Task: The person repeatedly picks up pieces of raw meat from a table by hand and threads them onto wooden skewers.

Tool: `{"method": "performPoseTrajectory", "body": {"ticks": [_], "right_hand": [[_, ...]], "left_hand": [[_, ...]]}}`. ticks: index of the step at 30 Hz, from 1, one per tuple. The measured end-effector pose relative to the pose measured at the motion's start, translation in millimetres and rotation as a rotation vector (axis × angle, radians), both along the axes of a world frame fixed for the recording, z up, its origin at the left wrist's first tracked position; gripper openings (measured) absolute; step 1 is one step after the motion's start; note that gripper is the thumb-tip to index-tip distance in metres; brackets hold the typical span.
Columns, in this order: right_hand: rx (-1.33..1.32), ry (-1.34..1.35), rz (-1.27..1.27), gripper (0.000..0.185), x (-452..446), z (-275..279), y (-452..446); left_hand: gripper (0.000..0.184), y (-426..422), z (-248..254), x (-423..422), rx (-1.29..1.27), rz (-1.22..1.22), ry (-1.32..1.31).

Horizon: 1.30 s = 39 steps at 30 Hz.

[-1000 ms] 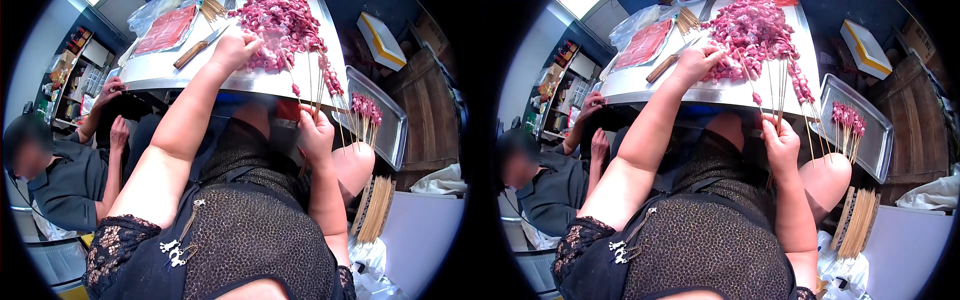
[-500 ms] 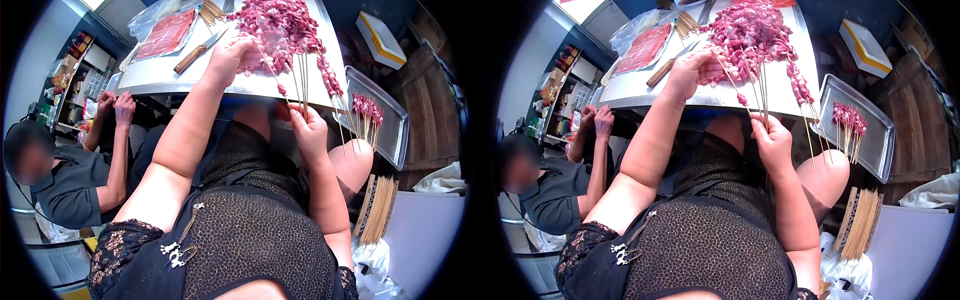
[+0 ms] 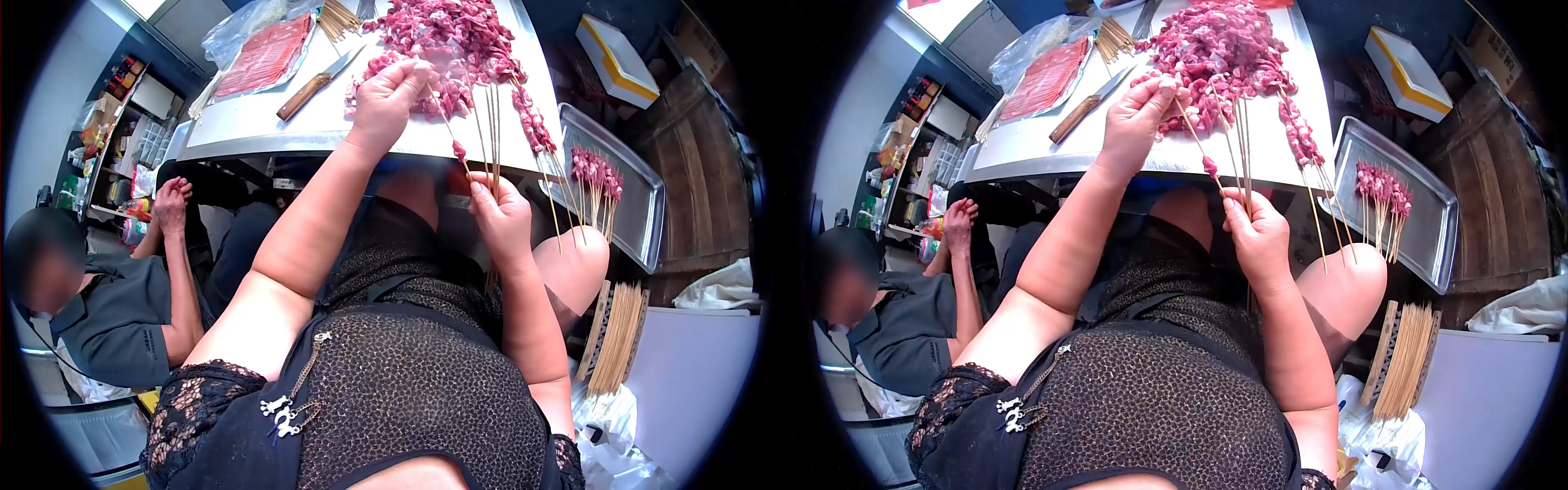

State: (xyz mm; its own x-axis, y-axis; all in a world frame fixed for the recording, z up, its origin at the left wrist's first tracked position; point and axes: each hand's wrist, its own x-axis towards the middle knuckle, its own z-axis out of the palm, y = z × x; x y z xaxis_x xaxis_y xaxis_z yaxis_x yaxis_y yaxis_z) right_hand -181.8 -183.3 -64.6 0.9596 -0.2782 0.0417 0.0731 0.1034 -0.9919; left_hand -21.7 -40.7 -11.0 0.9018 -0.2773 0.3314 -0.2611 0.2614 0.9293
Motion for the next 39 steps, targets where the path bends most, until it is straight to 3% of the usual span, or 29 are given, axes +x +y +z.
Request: {"method": "performPoseTrajectory", "body": {"ticks": [7,11,13,22,24,30,39], "right_hand": [[0.153,-0.02,0.045,0.018,2.9,-3.7,7.3],[0.204,-0.014,0.011,0.017,3.1,-5.0,1.2],[0.123,-0.014,-0.005,0.017,-1.1,-4.1,-1.3],[0.028,-0.056,-0.031,0.017,-10.1,-4.1,-4.4],[0.004,-0.063,-0.043,0.017,-10.5,-5.8,-5.4],[-0.01,-0.06,-0.074,0.017,-11.8,-5.0,-0.7],[-0.084,0.031,-0.008,0.017,-14.6,-3.1,2.0]], "left_hand": [[0.019,-13.7,-15.0,-15.5,0.021,-0.086,-0.105],[0.019,-16.6,-10.8,-17.2,-0.09,-0.053,0.089],[0.021,-11.9,3.9,-14.6,-0.214,-0.049,0.202],[0.025,-6.1,12.9,-12.5,-0.203,-0.083,0.231],[0.026,-4.5,13.5,-11.6,-0.234,-0.202,0.318],[0.029,-5.2,11.5,-20.8,-0.286,-0.258,0.414],[0.021,-7.3,-2.4,-24.5,-0.306,-0.255,0.399]]}}
